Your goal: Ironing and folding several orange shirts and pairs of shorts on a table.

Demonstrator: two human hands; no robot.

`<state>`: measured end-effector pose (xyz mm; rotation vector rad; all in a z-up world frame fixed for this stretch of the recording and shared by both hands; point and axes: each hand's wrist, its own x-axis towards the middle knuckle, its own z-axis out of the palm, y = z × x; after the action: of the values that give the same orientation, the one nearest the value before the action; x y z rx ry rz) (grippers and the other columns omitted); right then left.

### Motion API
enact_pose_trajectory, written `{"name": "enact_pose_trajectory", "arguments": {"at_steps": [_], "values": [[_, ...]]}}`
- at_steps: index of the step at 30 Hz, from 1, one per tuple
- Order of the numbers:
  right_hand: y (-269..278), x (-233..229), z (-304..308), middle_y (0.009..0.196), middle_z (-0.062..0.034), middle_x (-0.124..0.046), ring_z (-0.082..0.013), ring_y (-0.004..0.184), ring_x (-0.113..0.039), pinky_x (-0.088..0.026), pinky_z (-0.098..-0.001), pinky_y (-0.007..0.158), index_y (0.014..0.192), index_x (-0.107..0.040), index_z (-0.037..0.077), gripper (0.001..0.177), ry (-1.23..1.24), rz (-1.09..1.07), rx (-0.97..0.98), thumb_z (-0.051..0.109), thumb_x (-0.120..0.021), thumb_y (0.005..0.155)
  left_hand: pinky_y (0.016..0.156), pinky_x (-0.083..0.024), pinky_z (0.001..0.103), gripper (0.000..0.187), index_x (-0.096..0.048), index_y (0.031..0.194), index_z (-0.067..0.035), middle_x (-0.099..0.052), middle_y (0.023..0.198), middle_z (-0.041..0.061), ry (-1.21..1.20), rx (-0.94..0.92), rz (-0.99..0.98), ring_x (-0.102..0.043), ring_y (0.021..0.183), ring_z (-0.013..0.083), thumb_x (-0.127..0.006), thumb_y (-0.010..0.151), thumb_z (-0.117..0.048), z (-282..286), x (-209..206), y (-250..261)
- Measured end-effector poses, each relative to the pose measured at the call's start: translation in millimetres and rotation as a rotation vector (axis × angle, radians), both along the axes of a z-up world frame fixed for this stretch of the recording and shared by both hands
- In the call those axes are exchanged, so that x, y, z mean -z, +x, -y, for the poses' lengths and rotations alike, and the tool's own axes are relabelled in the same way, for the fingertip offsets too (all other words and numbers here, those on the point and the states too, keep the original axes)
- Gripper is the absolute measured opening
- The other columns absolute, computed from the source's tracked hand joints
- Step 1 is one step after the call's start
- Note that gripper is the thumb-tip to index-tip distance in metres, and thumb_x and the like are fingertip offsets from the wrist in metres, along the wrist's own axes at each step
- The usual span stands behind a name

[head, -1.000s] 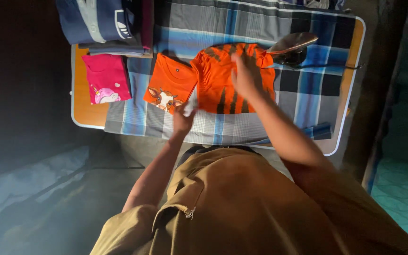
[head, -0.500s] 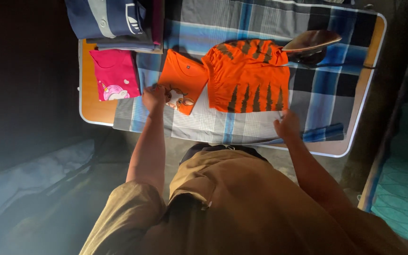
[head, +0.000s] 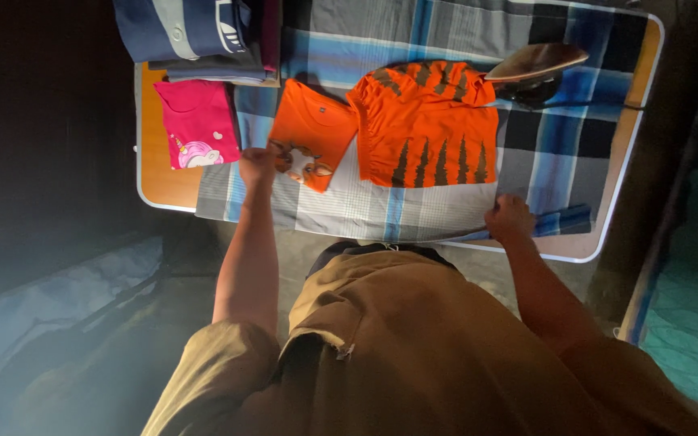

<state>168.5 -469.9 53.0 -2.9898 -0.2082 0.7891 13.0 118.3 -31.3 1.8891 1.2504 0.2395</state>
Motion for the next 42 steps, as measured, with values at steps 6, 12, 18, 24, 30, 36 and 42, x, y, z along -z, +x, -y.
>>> {"name": "enact_pose_trajectory", "arguments": {"at_steps": [6,12,18,24,30,36,42], "values": [[-15,-37,50,0.143,-0.0197,-0.067,-0.0395,0.134,-0.061,-0.037,-0.0637,0.121,0.138,-0.070,0.017,0.062,-0.405,-0.255,-0.106,0.059,-0.037,0.106,0.069,-0.057,0.034,0.023,-0.072,0.089,-0.008,-0.075,0.084,0.006,-0.035,-0.330,0.251,-0.071,0.076,0.0175,-0.083,0.071,-0.017,-25,34,-44],[-19,-17,66,0.130,-0.0200,-0.070,-0.0389,0.121,-0.065,-0.043,-0.0594,0.110,0.127,-0.071,0.013,0.057,-0.259,-0.278,-0.039,0.056,-0.045,0.101,0.065,-0.054,0.034,0.036,-0.063,0.088,-0.003,-0.068,0.086,0.007,-0.118,-0.458,0.224,-0.062,0.073,0.0154,-0.091,0.072,-0.020,-16,2,-75],[4,-2,70,0.113,-0.0204,-0.073,-0.0381,0.106,-0.070,-0.050,-0.0542,0.097,0.115,-0.073,0.008,0.052,-0.088,-0.264,0.035,0.053,-0.054,0.096,0.073,-0.058,0.037,0.045,-0.051,0.113,-0.003,-0.068,0.098,0.013,0.077,-0.384,0.249,-0.072,0.082,0.0237,-0.078,0.083,-0.024,7,-11,-72],[31,-6,41,0.097,-0.0208,-0.077,-0.0373,0.090,-0.075,-0.057,-0.0490,0.085,0.102,-0.076,0.003,0.049,0.081,-0.269,0.120,0.050,-0.063,0.091,0.099,-0.044,0.056,0.051,-0.058,0.125,-0.005,-0.059,0.120,0.018,0.785,0.058,-0.109,-0.055,0.115,0.0403,-0.079,0.084,-0.027,87,-92,-2],[57,37,7,0.099,-0.0162,-0.077,-0.0330,0.097,-0.073,-0.057,-0.0427,0.083,0.107,-0.074,0.004,0.043,0.503,0.065,0.092,0.043,-0.072,0.090,0.088,-0.052,0.049,0.058,-0.057,0.117,-0.005,-0.066,0.112,0.019,0.040,0.378,-0.145,-0.065,0.104,0.0381,-0.083,0.083,-0.044,183,-12,61],[62,60,-7,0.089,-0.0157,-0.077,-0.0286,0.089,-0.074,-0.056,-0.0398,0.080,0.125,-0.063,0.000,0.059,0.512,0.108,0.276,0.043,-0.079,0.089,0.084,-0.056,0.045,0.055,-0.058,0.111,-0.005,-0.072,0.105,0.015,-0.072,0.287,-0.160,-0.070,0.097,0.0339,-0.083,0.079,-0.042,228,-14,69],[70,82,3,0.093,-0.0120,-0.077,-0.0235,0.085,-0.074,-0.058,-0.0362,0.077,0.110,-0.068,0.001,0.049,0.643,0.101,0.278,0.040,-0.081,0.084,0.079,-0.057,0.041,0.050,-0.058,0.105,-0.006,-0.074,0.093,0.011,-0.147,0.278,-0.155,-0.073,0.087,0.0279,-0.083,0.080,-0.040,220,-24,61]]}}
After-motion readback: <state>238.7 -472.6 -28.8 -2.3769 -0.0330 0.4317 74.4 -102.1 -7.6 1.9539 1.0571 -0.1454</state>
